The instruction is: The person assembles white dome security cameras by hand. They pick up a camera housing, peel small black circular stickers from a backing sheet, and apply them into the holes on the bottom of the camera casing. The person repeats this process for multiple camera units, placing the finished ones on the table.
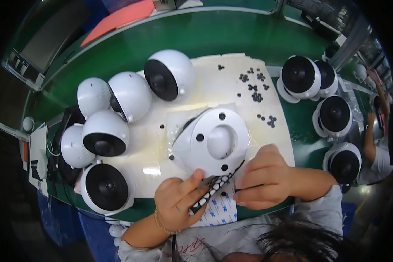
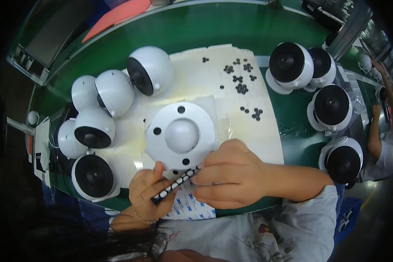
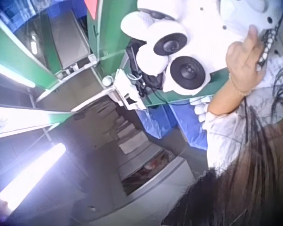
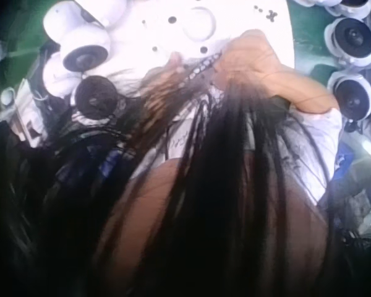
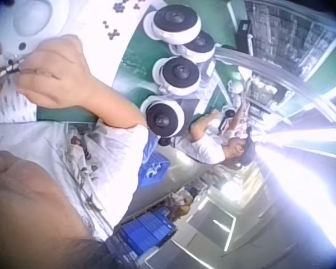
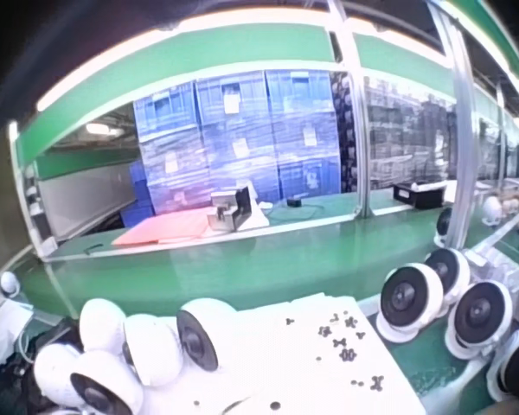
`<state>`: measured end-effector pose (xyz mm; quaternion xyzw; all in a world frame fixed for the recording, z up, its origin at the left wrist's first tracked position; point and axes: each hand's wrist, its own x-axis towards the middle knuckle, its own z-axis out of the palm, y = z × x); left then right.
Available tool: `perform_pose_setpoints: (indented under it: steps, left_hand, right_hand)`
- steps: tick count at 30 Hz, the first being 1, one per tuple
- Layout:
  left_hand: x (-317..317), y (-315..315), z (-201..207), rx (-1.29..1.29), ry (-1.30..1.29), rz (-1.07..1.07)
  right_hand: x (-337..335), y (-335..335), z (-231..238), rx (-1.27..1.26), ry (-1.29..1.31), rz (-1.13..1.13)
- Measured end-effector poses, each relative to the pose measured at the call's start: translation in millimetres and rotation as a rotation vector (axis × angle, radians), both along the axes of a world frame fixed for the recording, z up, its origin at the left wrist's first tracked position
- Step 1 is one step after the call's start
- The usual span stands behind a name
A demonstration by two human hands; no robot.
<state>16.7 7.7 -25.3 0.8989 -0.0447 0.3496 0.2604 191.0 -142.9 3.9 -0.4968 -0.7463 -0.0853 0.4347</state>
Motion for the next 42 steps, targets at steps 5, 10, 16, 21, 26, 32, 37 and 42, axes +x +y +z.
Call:
perform_pose_setpoints:
  steps: [5,10,16,21,26,32,37,42]
  left_hand:
    - [2.7,0.0,-3.6,0.006,-0.022,-0.001]
    - [3.0,-0.4,-2.9,0.024,-0.024,0.002]
    - [3.0,-0.4,-5.6,0.024,-0.038,0.009]
    - [3.0,-0.2,-4.9,0.026,-0.036,0.013]
    - [2.2,-1.1,-4.2,0.016,-0.019,0.003]
    - [2.1,-1.9,-4.7,0.021,-0.019,0.001]
    - [3.3,-0.4,-2.0,0.034,-0.004,-0.010]
    - [3.3,-0.1,-3.6,0.032,-0.015,-0.010]
  right_hand:
    - [-4.8,-20.2,-6.4,-0.425,-0.203,0.157]
    - [-10.7,-23.8,-33.7,-0.476,-0.107,0.033]
    - [-9.1,-20.4,-30.6,-0.423,0.032,0.046]
    - [-13.6,-21.0,-28.0,-0.498,0.084,-0.030]
    - [-17.7,-19.3,-50.7,-0.534,-0.029,-0.029]
    - [-21.0,-11.4,-39.8,-0.665,-0.058,-0.044]
    - [-24.8,-15.7,-43.4,-0.668,-0.045,-0.049]
    - [-7.9,-20.2,-13.3,-0.564,0.236,0.093]
